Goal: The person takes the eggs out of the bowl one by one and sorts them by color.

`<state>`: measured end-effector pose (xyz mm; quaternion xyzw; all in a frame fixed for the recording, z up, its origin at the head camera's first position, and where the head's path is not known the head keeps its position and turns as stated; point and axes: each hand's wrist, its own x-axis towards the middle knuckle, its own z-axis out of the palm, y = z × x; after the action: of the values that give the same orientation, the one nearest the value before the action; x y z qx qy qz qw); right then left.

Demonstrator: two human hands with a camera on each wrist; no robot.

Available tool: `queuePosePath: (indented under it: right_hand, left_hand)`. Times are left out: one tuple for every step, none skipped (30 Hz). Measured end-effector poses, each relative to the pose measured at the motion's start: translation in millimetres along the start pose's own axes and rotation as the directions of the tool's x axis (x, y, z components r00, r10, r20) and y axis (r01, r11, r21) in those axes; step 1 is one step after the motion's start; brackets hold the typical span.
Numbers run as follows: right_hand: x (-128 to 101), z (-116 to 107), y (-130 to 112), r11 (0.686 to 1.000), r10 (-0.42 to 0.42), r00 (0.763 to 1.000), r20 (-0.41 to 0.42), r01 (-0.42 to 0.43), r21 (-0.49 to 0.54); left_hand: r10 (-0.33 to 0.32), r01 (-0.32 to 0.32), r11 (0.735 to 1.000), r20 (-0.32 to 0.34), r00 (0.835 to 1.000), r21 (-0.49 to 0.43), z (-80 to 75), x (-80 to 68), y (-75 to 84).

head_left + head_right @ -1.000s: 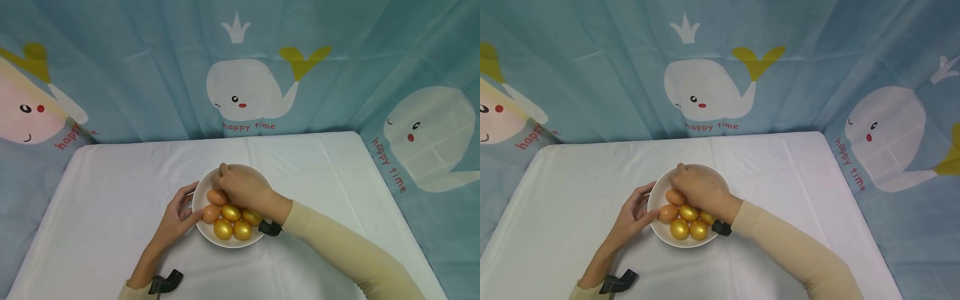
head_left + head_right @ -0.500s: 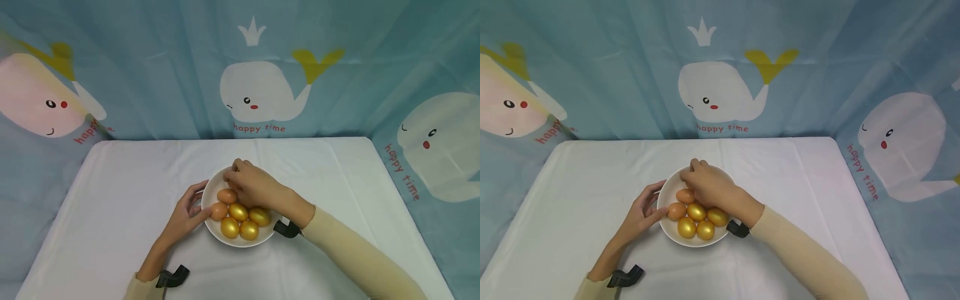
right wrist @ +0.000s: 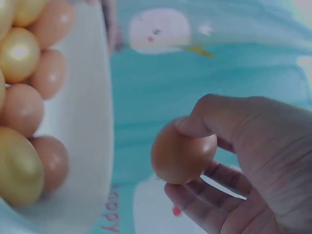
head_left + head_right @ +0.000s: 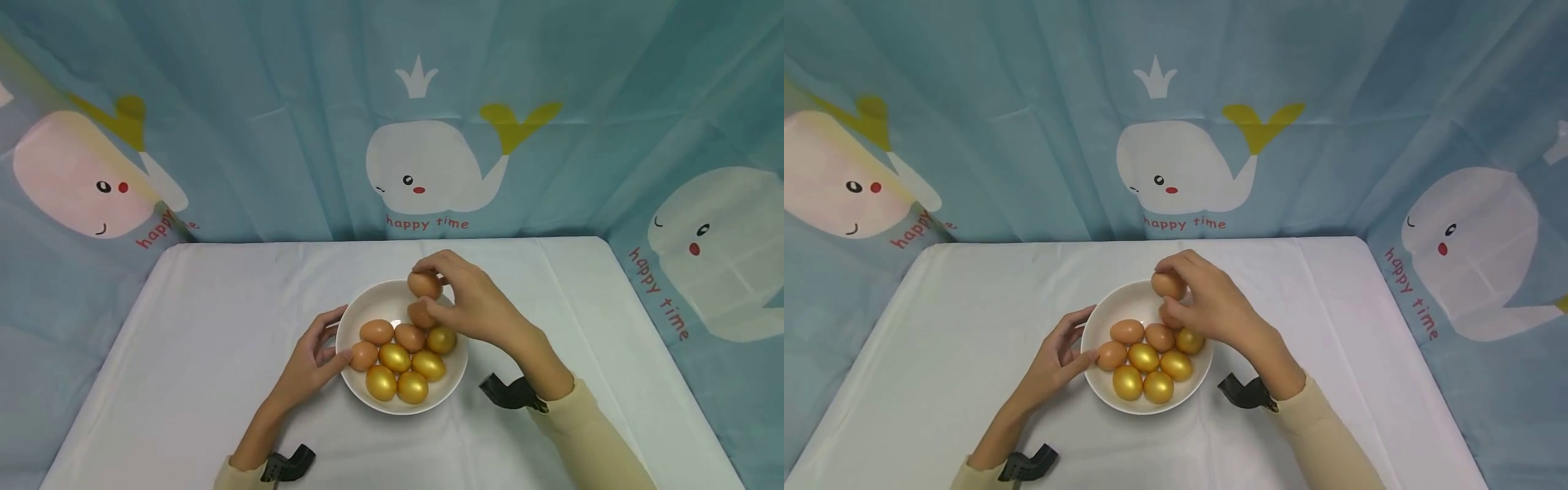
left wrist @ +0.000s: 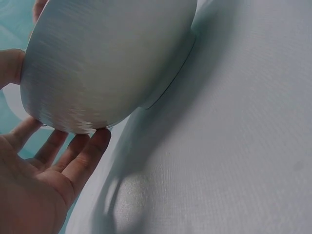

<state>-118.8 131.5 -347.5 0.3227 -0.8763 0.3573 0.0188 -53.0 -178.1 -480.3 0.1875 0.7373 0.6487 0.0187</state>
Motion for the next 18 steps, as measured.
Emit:
queuePosePath:
  right_hand:
    - [-3.1, -3.1, 2.5, 1.0, 0.005, 1.0, -0.023, -0.004, 0.015]
    - [-6.4, -6.2, 5.0, 1.0, 0.012, 0.999, -0.049, -0.011, 0.028]
    - [-9.6, -9.0, 7.6, 0.999, 0.021, 0.997, -0.074, -0.018, 0.039]
    - [-12.8, -11.6, 10.6, 0.999, 0.029, 0.995, -0.1, -0.024, 0.048]
    - [-16.1, -13.9, 13.4, 0.998, 0.039, 0.991, -0.126, -0.031, 0.058]
    - [-19.2, -16.0, 16.4, 0.997, 0.05, 0.987, -0.151, -0.04, 0.069]
    - [-22.1, -17.7, 19.7, 0.996, 0.062, 0.983, -0.175, -0.05, 0.074]
    - [-25.1, -18.9, 23.3, 0.995, 0.077, 0.977, -0.197, -0.062, 0.08]
    - [-28.0, -19.5, 26.9, 0.993, 0.093, 0.972, -0.214, -0.077, 0.086]
    - [-31.2, -19.7, 30.7, 0.992, 0.111, 0.968, -0.227, -0.092, 0.091]
    - [-34.4, -19.5, 34.1, 0.989, 0.132, 0.963, -0.235, -0.112, 0.095]
    - [-37.6, -18.7, 38.1, 0.986, 0.155, 0.958, -0.24, -0.135, 0.099]
    - [-41.0, -17.4, 41.7, 0.983, 0.177, 0.954, -0.241, -0.157, 0.098]
    - [-44.2, -15.7, 45.5, 0.979, 0.199, 0.951, -0.238, -0.179, 0.101]
    - [-47.2, -13.6, 49.1, 0.975, 0.217, 0.948, -0.232, -0.198, 0.104]
    - [-49.9, -11.3, 52.6, 0.971, 0.233, 0.946, -0.227, -0.215, 0.105]
    - [-52.2, -8.8, 56.2, 0.967, 0.248, 0.943, -0.221, -0.229, 0.109]
    - [-54.5, -5.9, 60.0, 0.964, 0.26, 0.941, -0.216, -0.24, 0.114]
  left_hand:
    - [-0.004, 0.004, 1.0, 0.002, 1.0, -0.003, 0.0, 0.1, 0.0]
    - [-0.007, 0.007, 1.0, 0.004, 1.0, -0.007, 0.1, 0.4, 0.2]
    - [-0.01, 0.01, 1.0, 0.005, 1.0, -0.011, 0.1, 0.8, 0.8]
    - [-0.012, 0.012, 1.0, 0.006, 1.0, -0.016, 0.2, 1.2, 1.4]
    - [-0.013, 0.013, 1.0, 0.007, 1.0, -0.024, 0.3, 1.4, 2.1]
    - [-0.014, 0.014, 0.999, 0.008, 1.0, -0.031, 0.3, 1.6, 2.7]
    - [-0.012, 0.012, 0.999, 0.007, 1.0, -0.036, 0.4, 1.8, 3.2]
    - [-0.008, 0.009, 0.999, 0.007, 1.0, -0.04, 0.5, 1.8, 3.4]
    - [-0.004, 0.004, 0.999, 0.005, 1.0, -0.042, 0.7, 1.9, 3.5]
    - [-0.001, 0.001, 0.999, 0.005, 1.0, -0.044, 0.9, 1.8, 3.1]
    - [-0.001, 0.001, 0.999, 0.006, 1.0, -0.049, 1.3, 1.7, 2.7]
    - [0.0, 0.001, 0.999, 0.008, 1.0, -0.051, 1.6, 1.7, 2.0]
    - [0.002, -0.001, 0.999, 0.01, 1.0, -0.05, 1.9, 1.4, 1.3]
    - [-0.002, 0.002, 0.999, 0.011, 1.0, -0.051, 2.3, 1.2, 0.9]
    - [-0.003, 0.003, 0.999, 0.011, 1.0, -0.051, 2.5, 0.9, 0.4]
    - [-0.006, 0.006, 0.999, 0.011, 1.0, -0.05, 2.6, 0.7, -0.2]
    - [-0.01, 0.011, 0.999, 0.012, 1.0, -0.051, 2.5, 0.4, -0.5]
    - [-0.012, 0.012, 0.999, 0.012, 1.0, -0.049, 2.4, 0.2, -0.8]
